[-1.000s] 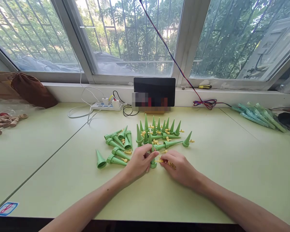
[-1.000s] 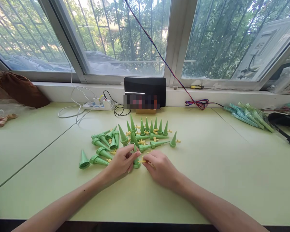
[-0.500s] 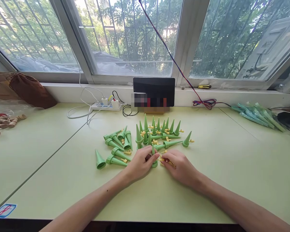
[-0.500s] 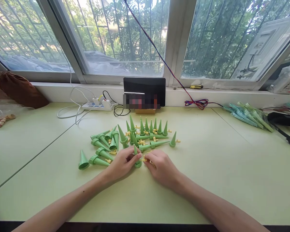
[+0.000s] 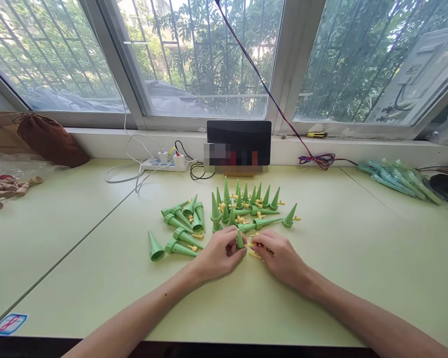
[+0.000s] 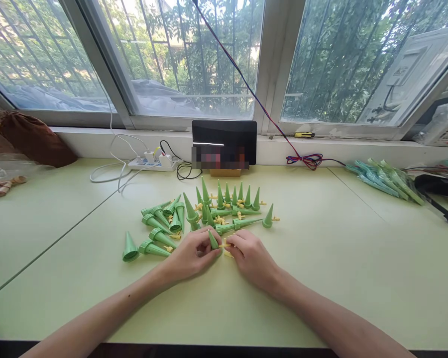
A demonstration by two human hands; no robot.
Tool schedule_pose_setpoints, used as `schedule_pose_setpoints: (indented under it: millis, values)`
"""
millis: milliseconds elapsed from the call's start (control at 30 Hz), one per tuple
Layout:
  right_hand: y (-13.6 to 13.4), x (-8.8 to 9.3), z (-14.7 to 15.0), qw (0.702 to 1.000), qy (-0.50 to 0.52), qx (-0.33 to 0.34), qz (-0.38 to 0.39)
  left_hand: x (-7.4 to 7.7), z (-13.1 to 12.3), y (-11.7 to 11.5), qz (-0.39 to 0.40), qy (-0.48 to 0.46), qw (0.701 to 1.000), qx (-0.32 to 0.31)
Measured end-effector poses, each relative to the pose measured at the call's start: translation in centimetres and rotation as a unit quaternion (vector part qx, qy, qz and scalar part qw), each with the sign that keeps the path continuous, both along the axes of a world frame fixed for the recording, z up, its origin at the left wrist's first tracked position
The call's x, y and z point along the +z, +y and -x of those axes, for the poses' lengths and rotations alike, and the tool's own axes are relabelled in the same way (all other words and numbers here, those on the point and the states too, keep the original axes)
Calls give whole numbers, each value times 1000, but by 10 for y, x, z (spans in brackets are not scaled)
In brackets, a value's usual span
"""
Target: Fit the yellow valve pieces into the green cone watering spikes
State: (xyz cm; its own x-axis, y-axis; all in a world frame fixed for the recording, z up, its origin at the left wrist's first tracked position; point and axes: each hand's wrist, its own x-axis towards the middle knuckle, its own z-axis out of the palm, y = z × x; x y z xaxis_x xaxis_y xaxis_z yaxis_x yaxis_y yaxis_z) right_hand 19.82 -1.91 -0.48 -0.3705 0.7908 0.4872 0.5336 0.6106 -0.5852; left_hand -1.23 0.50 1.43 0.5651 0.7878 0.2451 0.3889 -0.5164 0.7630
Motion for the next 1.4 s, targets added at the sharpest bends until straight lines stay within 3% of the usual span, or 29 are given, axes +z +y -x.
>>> schedule_pose_setpoints:
  millis: [800,1400]
  values:
    - [0,-4,2,999,-44,-10,-4,-6,1,-1,-18,9,1000,-14]
    - [0,-1,2,1000,-21,-5,3,-7,-1,0,-28,-2,1000,1]
